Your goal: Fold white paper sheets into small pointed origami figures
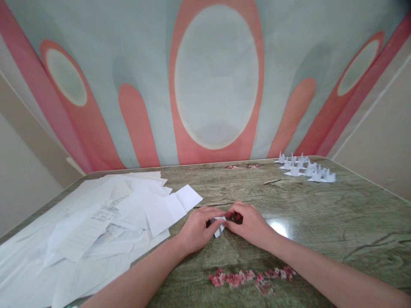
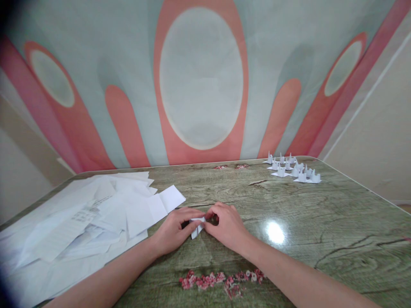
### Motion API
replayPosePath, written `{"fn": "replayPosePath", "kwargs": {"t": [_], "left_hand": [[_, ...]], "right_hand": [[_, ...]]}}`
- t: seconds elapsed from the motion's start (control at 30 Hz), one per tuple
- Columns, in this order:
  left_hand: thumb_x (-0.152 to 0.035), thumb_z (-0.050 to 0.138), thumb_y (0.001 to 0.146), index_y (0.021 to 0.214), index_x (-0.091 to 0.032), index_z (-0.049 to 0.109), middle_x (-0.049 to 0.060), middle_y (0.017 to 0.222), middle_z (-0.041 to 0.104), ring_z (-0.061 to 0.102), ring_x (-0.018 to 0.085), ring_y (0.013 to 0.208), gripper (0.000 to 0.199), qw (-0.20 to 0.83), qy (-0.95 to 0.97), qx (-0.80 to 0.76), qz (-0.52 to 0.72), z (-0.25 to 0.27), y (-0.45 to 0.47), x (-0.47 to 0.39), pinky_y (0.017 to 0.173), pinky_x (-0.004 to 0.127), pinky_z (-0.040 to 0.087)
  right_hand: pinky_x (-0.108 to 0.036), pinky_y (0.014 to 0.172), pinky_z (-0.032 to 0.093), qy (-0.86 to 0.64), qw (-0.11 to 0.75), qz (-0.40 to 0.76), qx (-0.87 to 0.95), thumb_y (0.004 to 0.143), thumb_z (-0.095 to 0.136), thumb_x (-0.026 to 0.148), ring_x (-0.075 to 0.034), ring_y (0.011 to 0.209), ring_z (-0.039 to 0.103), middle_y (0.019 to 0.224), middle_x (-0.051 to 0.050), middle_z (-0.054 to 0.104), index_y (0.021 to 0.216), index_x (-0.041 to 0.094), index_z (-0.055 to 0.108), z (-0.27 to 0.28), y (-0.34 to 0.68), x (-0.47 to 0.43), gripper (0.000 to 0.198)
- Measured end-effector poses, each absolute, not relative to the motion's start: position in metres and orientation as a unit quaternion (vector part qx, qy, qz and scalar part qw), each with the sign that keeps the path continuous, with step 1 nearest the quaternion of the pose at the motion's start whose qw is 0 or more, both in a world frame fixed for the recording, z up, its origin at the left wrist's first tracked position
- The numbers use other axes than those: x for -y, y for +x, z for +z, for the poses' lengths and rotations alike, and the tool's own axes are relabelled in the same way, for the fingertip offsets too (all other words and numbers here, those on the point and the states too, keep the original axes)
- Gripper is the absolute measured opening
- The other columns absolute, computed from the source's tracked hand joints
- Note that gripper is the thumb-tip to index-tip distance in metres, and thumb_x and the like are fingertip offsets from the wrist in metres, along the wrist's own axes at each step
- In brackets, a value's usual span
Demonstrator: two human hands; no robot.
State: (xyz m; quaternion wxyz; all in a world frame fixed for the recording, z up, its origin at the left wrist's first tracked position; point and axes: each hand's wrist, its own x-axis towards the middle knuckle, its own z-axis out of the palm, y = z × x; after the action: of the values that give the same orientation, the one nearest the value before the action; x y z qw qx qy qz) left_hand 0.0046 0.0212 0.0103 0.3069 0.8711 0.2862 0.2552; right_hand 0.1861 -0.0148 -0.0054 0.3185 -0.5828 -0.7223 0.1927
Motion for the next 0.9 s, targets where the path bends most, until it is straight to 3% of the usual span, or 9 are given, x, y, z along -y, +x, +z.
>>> {"fn": "replayPosePath", "kwargs": {"t": [0.5,0.9], "left_hand": [[-0.027,0.045,0.09,0.1,-0.023,0.065,0.002,0.098,0.068,0.06,0.016,0.092,0.024,0.278,0.89,-0.268,0.242,0.0092,0.0056,-0.0219,0.086,0.029,0.042],[-0.025,0.063,0.075,0.096,-0.022,0.064,0.001,0.093,0.066,0.058,0.017,0.086,0.022,0.267,0.882,-0.299,0.247,0.0121,0.0066,-0.0167,0.081,0.029,0.043]], "right_hand": [[-0.029,0.069,0.035,-0.574,0.294,0.126,0.754,0.078,0.059,0.036,-0.015,0.073,0.054,0.077,-0.001,0.058,0.074,0.02,0.061,-0.0078,0.1851,0.0192,0.016],[-0.029,0.068,0.034,-0.584,0.291,0.13,0.747,0.075,0.063,0.032,-0.015,0.071,0.053,0.076,0.0,0.058,0.072,0.02,0.061,-0.007,0.1852,0.0184,0.012]]}}
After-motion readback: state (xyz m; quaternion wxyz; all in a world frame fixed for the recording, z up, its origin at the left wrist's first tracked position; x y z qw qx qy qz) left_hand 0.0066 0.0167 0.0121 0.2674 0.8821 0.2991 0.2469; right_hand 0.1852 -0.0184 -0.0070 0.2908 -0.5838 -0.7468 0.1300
